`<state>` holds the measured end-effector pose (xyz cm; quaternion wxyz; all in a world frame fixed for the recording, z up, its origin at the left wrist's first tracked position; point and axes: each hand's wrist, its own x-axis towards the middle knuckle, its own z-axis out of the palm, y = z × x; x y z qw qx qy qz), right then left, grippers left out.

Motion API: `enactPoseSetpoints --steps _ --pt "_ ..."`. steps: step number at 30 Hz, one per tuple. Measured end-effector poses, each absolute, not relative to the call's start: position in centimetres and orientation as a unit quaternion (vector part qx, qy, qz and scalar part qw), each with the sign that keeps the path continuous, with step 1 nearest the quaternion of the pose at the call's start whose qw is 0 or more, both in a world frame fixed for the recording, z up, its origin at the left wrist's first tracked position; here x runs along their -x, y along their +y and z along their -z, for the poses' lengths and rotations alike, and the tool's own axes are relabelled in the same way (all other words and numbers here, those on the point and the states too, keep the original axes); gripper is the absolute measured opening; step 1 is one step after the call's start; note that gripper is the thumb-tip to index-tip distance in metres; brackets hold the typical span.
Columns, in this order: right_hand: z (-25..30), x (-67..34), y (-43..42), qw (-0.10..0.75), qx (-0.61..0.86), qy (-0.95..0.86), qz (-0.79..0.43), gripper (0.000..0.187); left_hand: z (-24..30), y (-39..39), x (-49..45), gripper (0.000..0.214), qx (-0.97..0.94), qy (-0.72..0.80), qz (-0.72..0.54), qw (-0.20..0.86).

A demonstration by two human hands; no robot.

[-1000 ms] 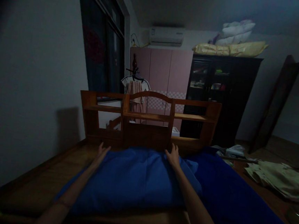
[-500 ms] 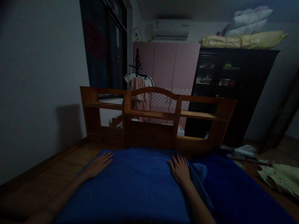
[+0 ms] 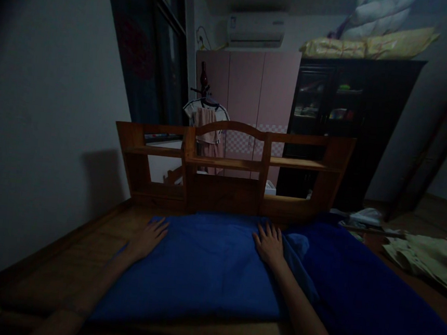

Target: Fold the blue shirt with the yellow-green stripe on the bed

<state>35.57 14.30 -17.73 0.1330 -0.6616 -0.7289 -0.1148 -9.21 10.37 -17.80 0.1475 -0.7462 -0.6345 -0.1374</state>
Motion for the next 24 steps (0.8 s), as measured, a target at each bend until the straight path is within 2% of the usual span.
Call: enactPoseSetpoints --steps 3,5,7,10,12,18,21,24 --pt "16.3 -35.5 9.4 0.156 0.605 -0.777 0.074 0.057 17.3 5.8 7.6 0.048 0.701 -0.680 0.157 0.148" --pt "16.1 -36.1 5.2 0.185 0.529 -0.826 0.059 0.061 17.7 1.4 6.6 0.050 0.746 -0.637 0.176 0.082" --pt "16.1 -36.9 1.1 0.176 0.471 -0.864 0.024 0.066 18.6 -2.7 5.7 0.057 0.812 -0.560 0.164 0.000" --pt "15.8 -38.1 -3.1 0.153 0.415 -0.896 -0.035 0.068 19.9 -6.6 5.0 0.075 0.850 -0.499 0.169 -0.022" --pt "15.2 -38.8 -4.3 0.165 0.396 -0.902 -0.041 0.064 20.4 -7.3 5.0 0.077 0.845 -0.503 0.178 -0.018" --pt "15.2 -43.9 -2.6 0.180 0.384 -0.901 0.091 0.073 21.5 -7.4 9.0 0.071 0.835 -0.527 0.156 0.009" --pt "15.7 -48.0 -1.2 0.184 0.384 -0.890 0.166 0.073 21.7 -8.1 11.8 0.074 0.820 -0.543 0.181 0.014" --pt "14.5 -50.4 -1.1 0.200 0.410 -0.861 0.227 0.071 21.8 -8.7 13.7 0.067 0.794 -0.567 0.218 0.015"
